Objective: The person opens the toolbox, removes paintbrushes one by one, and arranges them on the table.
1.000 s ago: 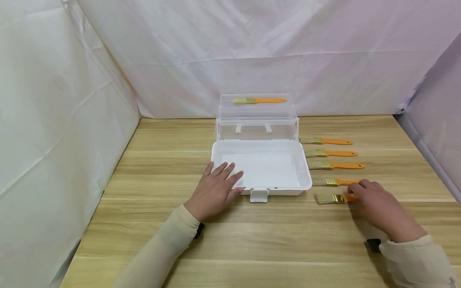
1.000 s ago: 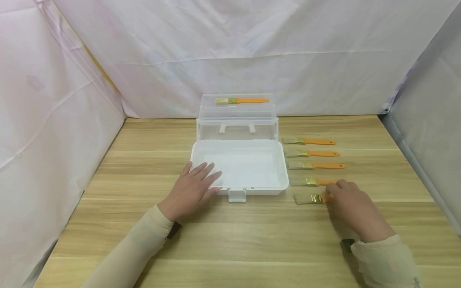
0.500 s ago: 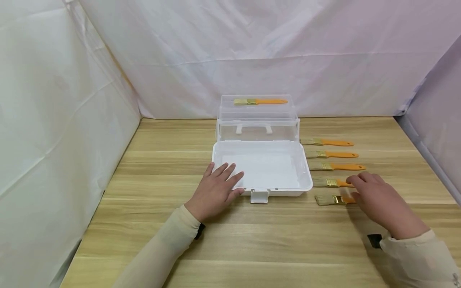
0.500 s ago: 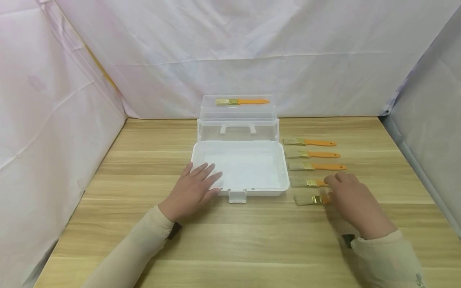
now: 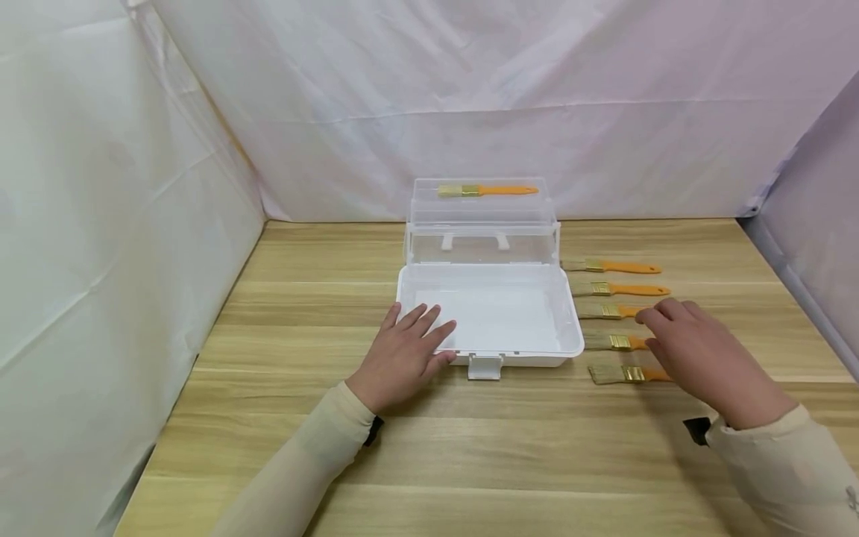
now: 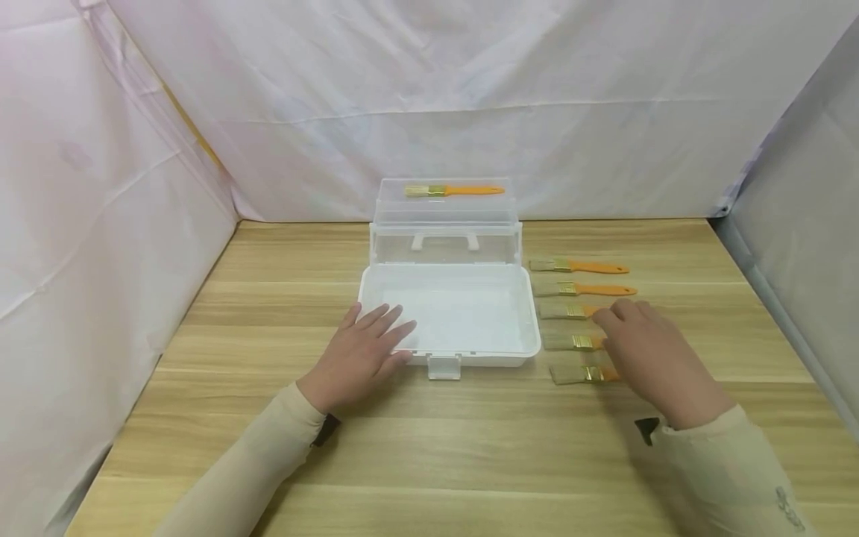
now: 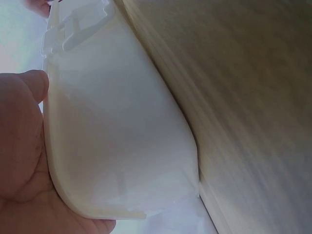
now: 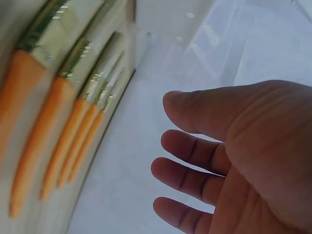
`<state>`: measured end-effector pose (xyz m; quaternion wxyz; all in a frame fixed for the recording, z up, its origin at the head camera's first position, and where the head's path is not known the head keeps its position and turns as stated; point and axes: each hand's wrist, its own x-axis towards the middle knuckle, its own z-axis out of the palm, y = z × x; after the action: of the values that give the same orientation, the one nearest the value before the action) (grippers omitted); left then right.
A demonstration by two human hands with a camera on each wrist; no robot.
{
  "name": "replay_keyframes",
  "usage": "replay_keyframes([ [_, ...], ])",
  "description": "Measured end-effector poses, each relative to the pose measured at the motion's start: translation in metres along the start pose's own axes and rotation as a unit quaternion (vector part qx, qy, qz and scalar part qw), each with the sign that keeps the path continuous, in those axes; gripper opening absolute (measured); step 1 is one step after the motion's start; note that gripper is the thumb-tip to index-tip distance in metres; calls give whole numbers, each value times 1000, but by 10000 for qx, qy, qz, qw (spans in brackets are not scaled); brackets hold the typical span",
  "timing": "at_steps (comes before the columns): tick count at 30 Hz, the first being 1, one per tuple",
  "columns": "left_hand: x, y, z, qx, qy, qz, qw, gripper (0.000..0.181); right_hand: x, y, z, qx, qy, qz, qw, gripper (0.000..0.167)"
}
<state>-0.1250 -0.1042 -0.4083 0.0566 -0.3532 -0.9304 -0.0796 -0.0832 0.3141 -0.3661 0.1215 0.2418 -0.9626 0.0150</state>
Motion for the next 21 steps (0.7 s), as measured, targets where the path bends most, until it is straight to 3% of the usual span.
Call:
replay_keyframes([
  [4,0,1,0,12,-15,0,10000,50,9,-3,-8,-136,-71,-37,9999,46],
  [9,0,1,-1,-11,-29,-31,10000,50,24,-11,-18,-286,-545,139,9980,45],
  [14,0,0,-1,-65,-53,-62,9999,50,40,-17,-24,-380,-861,11,9956,43],
  [21,0,0,0,-94,-70,-51,9999,50,63,-22,-24,-488,-490,-343,9970,24],
])
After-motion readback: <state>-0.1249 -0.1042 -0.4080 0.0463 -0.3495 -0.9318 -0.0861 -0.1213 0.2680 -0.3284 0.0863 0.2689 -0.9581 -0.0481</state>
